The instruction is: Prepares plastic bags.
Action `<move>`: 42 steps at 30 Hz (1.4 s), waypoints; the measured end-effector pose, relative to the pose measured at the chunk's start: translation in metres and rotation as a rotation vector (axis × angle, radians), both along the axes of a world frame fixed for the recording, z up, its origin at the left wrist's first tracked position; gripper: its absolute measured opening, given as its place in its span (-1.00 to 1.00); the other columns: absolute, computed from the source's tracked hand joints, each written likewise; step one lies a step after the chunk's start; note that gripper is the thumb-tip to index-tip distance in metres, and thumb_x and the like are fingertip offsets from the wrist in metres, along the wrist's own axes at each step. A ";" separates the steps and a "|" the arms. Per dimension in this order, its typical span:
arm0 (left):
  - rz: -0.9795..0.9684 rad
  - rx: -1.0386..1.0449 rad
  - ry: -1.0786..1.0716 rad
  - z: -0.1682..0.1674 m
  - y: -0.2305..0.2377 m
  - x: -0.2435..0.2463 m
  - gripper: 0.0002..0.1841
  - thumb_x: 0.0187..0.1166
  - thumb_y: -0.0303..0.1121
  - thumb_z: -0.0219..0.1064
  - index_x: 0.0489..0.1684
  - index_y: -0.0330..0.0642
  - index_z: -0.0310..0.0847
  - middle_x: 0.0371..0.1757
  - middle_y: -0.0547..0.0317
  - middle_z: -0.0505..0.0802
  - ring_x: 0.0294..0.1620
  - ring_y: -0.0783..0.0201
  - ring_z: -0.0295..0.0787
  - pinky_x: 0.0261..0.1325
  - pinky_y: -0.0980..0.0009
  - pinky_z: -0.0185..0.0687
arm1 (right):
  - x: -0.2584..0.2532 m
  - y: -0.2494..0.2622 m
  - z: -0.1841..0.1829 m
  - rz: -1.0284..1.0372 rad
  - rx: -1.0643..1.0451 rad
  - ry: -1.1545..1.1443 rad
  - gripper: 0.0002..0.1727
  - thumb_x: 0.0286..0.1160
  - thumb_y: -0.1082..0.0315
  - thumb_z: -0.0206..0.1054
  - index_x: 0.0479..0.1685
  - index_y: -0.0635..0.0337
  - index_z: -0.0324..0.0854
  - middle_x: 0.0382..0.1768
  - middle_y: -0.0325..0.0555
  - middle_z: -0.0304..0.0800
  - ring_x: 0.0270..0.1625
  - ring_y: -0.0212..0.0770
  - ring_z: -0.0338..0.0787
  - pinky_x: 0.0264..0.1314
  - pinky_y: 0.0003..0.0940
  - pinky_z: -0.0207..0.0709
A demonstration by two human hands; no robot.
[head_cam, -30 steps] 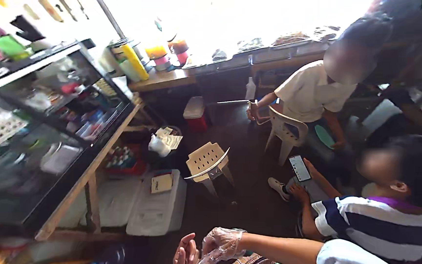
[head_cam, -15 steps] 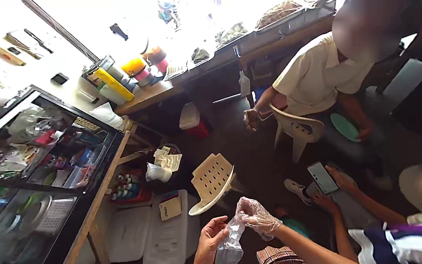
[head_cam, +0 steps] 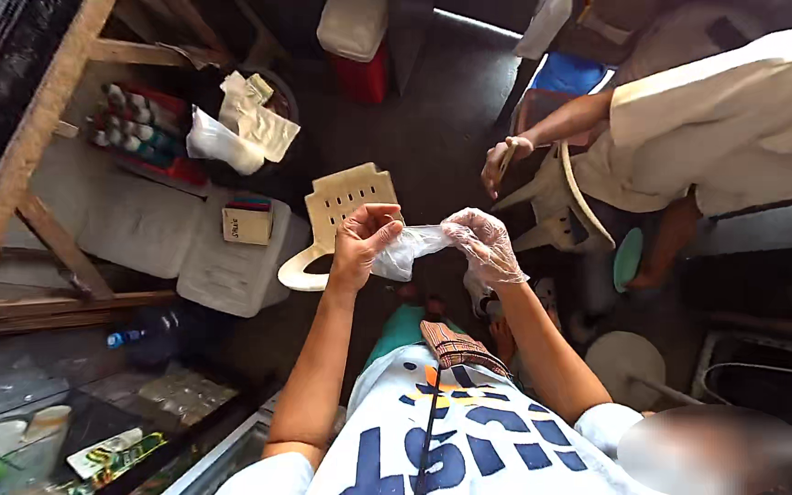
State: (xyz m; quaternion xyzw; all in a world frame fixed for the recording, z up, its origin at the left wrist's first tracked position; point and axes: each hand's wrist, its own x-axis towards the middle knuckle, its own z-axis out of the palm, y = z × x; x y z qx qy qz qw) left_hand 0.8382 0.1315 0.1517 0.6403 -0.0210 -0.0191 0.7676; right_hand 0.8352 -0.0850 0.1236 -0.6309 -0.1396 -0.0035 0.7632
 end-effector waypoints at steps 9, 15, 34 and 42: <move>0.007 -0.151 0.192 -0.001 0.013 0.066 -0.66 0.58 -0.55 0.30 0.30 -0.20 0.55 -0.15 0.38 0.90 -0.19 0.49 0.86 -0.01 0.48 0.83 | 0.098 0.012 0.022 0.033 -0.042 -0.213 -0.90 0.51 0.33 0.42 -0.14 0.12 0.77 0.32 -0.20 0.74 0.45 -0.32 0.66 0.43 -0.41 0.62; 0.201 -0.184 0.054 0.016 0.028 0.119 -0.80 0.62 -0.61 0.20 0.02 -0.14 0.65 -0.22 0.41 0.92 -0.23 0.49 0.89 -0.07 0.51 0.84 | 0.128 0.013 0.029 0.212 -0.268 -0.190 -0.85 0.25 0.35 0.56 -0.30 0.18 0.73 0.29 -0.08 0.73 0.42 -0.31 0.66 0.43 -0.39 0.59; 0.126 -0.139 0.014 0.000 -0.049 0.301 -0.71 0.35 -0.68 0.40 -0.09 -0.13 0.55 -0.14 0.30 0.93 -0.05 0.41 0.90 0.15 0.41 0.81 | 0.335 -0.035 0.017 0.331 -0.132 0.077 -0.89 0.49 0.53 0.33 -0.17 0.24 0.77 -0.33 -0.42 0.84 -0.31 -0.64 0.76 -0.17 -0.66 0.70; -0.029 -0.314 0.092 -0.014 -0.136 0.376 -0.73 0.44 -0.67 0.36 -0.34 0.03 0.81 -0.32 0.50 0.91 -0.28 0.61 0.80 -0.10 0.61 0.75 | 0.343 -0.109 0.017 -0.025 -0.244 0.120 -0.84 0.58 0.49 0.28 -0.01 0.29 0.73 -0.12 -0.29 0.83 -0.19 -0.60 0.75 -0.07 -0.65 0.68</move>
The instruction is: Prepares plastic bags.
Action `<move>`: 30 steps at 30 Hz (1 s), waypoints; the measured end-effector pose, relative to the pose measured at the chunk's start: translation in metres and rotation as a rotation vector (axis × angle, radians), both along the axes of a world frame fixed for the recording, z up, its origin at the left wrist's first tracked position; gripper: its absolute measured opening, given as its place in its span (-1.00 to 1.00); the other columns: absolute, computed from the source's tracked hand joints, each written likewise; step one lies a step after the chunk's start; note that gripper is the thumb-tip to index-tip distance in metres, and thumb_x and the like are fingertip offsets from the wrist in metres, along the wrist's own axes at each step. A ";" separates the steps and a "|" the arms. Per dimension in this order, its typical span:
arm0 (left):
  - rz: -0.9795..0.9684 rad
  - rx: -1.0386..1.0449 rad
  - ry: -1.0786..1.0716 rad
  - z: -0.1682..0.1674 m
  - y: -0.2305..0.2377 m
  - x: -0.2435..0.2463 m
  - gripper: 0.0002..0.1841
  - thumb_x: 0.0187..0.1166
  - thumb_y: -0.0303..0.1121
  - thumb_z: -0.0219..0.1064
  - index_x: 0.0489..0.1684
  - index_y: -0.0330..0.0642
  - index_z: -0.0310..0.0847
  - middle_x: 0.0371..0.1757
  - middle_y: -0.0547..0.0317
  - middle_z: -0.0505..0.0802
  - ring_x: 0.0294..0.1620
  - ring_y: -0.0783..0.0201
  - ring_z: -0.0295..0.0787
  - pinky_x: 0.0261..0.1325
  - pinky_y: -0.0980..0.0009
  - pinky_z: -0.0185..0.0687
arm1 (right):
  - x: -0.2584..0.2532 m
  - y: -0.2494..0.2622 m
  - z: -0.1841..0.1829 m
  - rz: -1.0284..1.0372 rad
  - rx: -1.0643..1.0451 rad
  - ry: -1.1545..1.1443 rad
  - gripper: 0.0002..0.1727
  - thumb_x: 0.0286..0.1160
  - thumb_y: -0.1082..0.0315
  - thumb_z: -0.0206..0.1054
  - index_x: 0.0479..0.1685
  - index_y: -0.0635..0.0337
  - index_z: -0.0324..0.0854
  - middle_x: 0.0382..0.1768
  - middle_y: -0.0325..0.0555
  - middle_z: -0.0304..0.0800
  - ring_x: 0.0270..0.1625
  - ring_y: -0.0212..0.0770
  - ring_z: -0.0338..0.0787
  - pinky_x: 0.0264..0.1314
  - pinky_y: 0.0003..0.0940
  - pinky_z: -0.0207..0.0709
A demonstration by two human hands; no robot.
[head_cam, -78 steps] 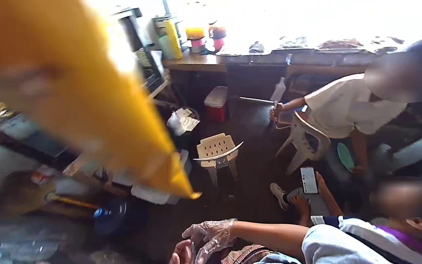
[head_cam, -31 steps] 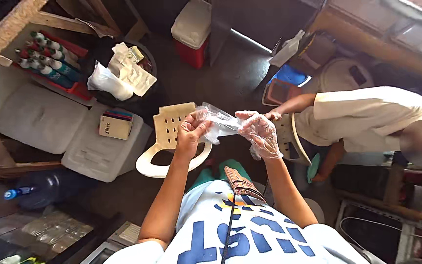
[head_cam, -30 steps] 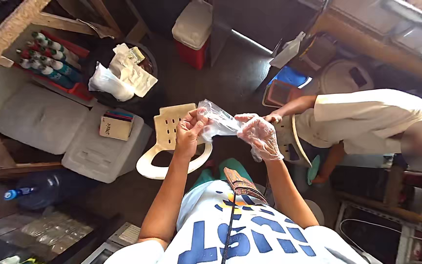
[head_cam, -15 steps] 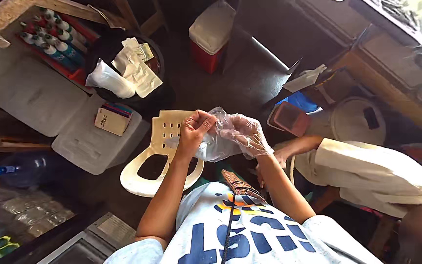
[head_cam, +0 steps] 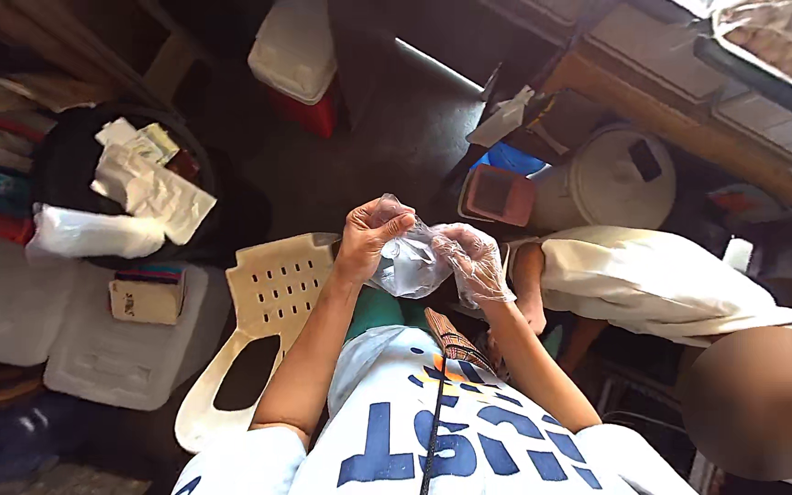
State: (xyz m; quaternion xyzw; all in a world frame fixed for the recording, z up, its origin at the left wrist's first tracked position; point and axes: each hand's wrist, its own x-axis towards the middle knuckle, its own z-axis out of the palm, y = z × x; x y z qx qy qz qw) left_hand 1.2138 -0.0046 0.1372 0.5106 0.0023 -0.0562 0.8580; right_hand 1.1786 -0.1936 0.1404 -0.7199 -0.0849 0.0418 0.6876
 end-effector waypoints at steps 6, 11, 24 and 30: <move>-0.231 0.035 0.006 0.003 -0.059 0.047 -0.70 0.57 -0.58 0.28 -0.45 0.11 0.77 -0.46 0.60 0.83 -0.45 0.72 0.67 -0.28 0.72 0.62 | -0.001 -0.039 0.015 -0.296 -0.030 0.035 -0.77 0.71 0.41 0.16 -0.23 0.21 0.73 -0.49 -0.45 0.68 -0.50 -0.70 0.57 -0.37 -0.76 0.53; -0.265 0.201 -0.096 0.003 -0.076 0.097 -0.71 0.76 -0.45 0.11 -0.23 -0.09 0.82 -0.47 0.58 0.82 -0.49 0.72 0.64 -0.32 0.72 0.60 | 0.040 -0.035 0.004 -0.435 0.036 -0.121 -0.88 0.50 0.53 0.32 -0.12 0.32 0.75 -0.13 -0.29 0.85 -0.13 -0.60 0.78 0.00 -0.64 0.70; -0.010 0.152 -0.020 0.021 0.040 0.284 -0.84 0.46 -0.66 0.39 -0.29 -0.15 0.76 -0.38 0.42 0.90 -0.36 0.58 0.82 -0.18 0.60 0.77 | 0.253 0.060 0.005 -0.291 -0.069 -0.086 -0.79 0.53 0.44 0.35 0.01 0.40 0.72 -0.13 -0.21 0.85 -0.17 -0.61 0.78 -0.01 -0.64 0.69; 0.097 0.100 0.002 0.030 0.073 0.322 -0.80 0.58 -0.57 0.31 -0.40 -0.02 0.68 -0.47 0.53 0.83 -0.43 0.66 0.73 -0.25 0.65 0.70 | 0.332 0.114 0.020 -0.015 0.097 -0.038 -0.76 0.44 0.56 0.38 0.06 0.36 0.73 -0.05 -0.26 0.87 -0.09 -0.58 0.81 0.07 -0.61 0.71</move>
